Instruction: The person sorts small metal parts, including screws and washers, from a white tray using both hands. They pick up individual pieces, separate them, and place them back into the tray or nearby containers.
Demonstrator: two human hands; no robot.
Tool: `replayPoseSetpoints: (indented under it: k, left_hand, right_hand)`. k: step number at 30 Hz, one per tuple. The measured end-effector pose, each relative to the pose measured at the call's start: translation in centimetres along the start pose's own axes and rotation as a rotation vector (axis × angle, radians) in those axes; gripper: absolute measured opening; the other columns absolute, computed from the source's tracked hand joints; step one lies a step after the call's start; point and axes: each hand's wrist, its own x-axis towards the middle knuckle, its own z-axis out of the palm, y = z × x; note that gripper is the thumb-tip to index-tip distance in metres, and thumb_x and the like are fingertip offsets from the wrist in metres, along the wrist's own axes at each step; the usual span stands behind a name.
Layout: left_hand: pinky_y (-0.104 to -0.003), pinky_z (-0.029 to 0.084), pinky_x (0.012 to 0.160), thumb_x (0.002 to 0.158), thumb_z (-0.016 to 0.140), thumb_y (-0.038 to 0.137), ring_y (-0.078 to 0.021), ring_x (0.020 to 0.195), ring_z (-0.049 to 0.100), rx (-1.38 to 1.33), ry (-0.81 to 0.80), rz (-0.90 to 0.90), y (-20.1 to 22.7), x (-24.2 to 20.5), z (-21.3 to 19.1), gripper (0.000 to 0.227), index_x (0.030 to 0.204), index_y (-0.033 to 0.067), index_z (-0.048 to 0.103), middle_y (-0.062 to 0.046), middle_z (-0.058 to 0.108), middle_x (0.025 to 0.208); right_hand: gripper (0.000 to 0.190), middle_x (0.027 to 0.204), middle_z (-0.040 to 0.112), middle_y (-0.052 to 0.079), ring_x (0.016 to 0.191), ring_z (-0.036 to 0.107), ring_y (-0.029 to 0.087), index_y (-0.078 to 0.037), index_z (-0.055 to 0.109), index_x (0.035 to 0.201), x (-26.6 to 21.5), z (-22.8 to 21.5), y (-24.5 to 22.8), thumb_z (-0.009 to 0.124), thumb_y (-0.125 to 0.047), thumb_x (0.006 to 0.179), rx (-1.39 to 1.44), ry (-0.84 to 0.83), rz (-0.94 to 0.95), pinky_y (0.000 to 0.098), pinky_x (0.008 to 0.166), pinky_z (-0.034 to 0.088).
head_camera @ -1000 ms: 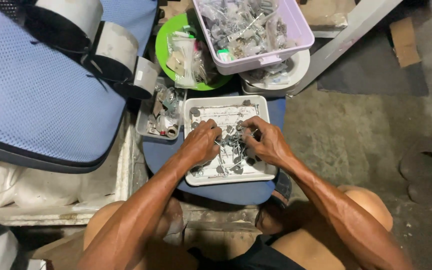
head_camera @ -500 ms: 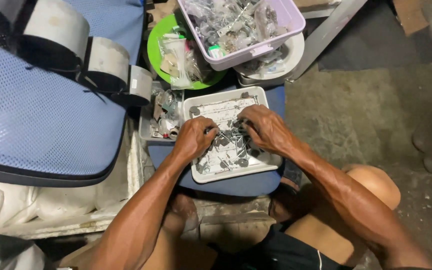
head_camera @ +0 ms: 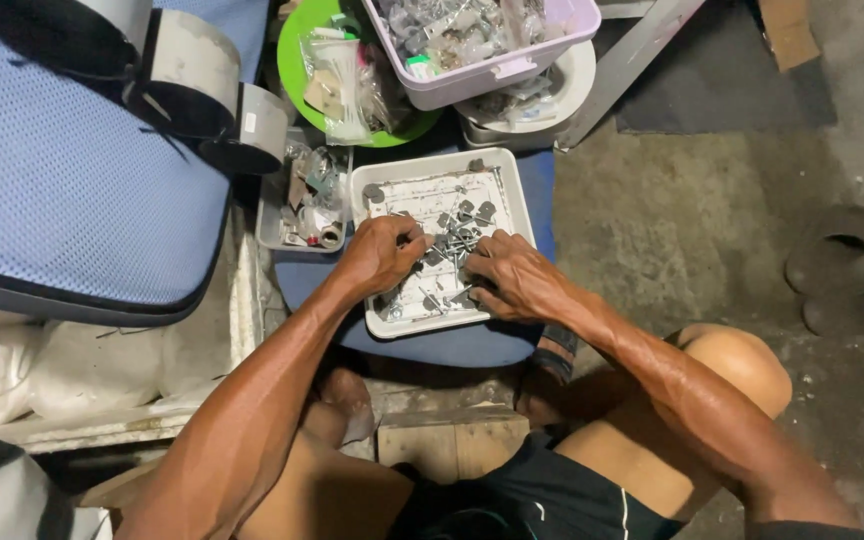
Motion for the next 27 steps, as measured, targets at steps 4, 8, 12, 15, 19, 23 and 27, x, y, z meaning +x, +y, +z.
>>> replayPoseSetpoints:
  k: [4,8,12,15,19,23,27]
  left_hand:
    - [-0.046,0.052,0.065,0.088,0.072,0.024,-0.0339,0.069,0.066,0.021,0.008,-0.007,-1.5,0.1,0.8,0.022,0.075,0.0075,0.068,-0.016,0.067,0.067]
    - [-0.046,0.052,0.062,0.086,0.073,0.021,-0.0337,0.066,0.065,0.018,0.014,-0.016,-2.1,-0.1,0.3,0.021,0.073,0.0054,0.066,-0.016,0.066,0.064]
    - [-0.046,0.054,0.065,0.086,0.071,0.015,-0.0343,0.067,0.067,-0.002,-0.009,-0.048,-0.4,-0.7,-0.4,0.014,0.079,0.0039,0.069,-0.018,0.070,0.069]
    - [-0.043,0.053,0.062,0.086,0.072,0.020,-0.0292,0.066,0.067,0.030,0.003,-0.075,-3.1,0.1,0.7,0.014,0.078,0.0087,0.070,-0.013,0.069,0.067]
    - [-0.041,0.055,0.065,0.088,0.067,0.015,-0.0274,0.067,0.068,-0.019,0.037,-0.095,-2.2,1.9,0.2,0.011,0.084,0.0081,0.075,-0.013,0.071,0.069]
    - [-0.044,0.055,0.066,0.089,0.066,0.019,-0.0273,0.069,0.069,-0.066,0.055,-0.129,-3.3,3.3,1.1,0.017,0.085,0.0060,0.076,-0.015,0.072,0.071]
    - [-0.041,0.059,0.070,0.085,0.073,0.032,-0.0238,0.073,0.072,0.055,0.069,-0.247,-0.4,2.2,0.0,0.024,0.102,0.0152,0.076,-0.005,0.072,0.072]
  right_hand:
    - [0.020,0.095,0.061,0.007,0.094,0.059,0.028,-0.016,0.067,0.102,0.3,1.5,3.0,0.072,-0.028,0.087,-0.001,0.092,0.016,0.0421,0.083,0.049]
    - [0.017,0.095,0.060,0.003,0.094,0.057,0.024,-0.019,0.066,0.100,0.9,0.5,3.7,0.072,-0.029,0.088,-0.185,0.216,0.189,0.0400,0.080,0.046]
    - [0.019,0.104,0.062,0.006,0.102,0.057,0.026,-0.016,0.065,0.100,1.5,-0.9,1.0,0.076,-0.023,0.087,-0.231,0.312,0.112,0.0396,0.084,0.047]
    - [0.012,0.100,0.065,0.004,0.100,0.058,0.023,-0.019,0.070,0.095,3.0,0.9,0.5,0.076,-0.019,0.085,-0.181,0.203,-0.023,0.0355,0.085,0.047]
    - [0.013,0.097,0.066,0.005,0.095,0.056,0.024,-0.019,0.072,0.096,4.4,0.0,-2.5,0.078,-0.018,0.084,-0.152,0.132,-0.080,0.0378,0.085,0.046]
    - [0.006,0.096,0.064,0.002,0.092,0.051,0.022,-0.022,0.074,0.094,5.8,0.9,-1.7,0.070,-0.020,0.090,-0.185,0.072,-0.040,0.0353,0.084,0.043]
    - [0.008,0.092,0.065,0.003,0.090,0.059,0.023,-0.019,0.074,0.089,6.3,1.5,-0.1,0.075,-0.013,0.084,-0.033,0.170,0.040,0.0382,0.081,0.049]
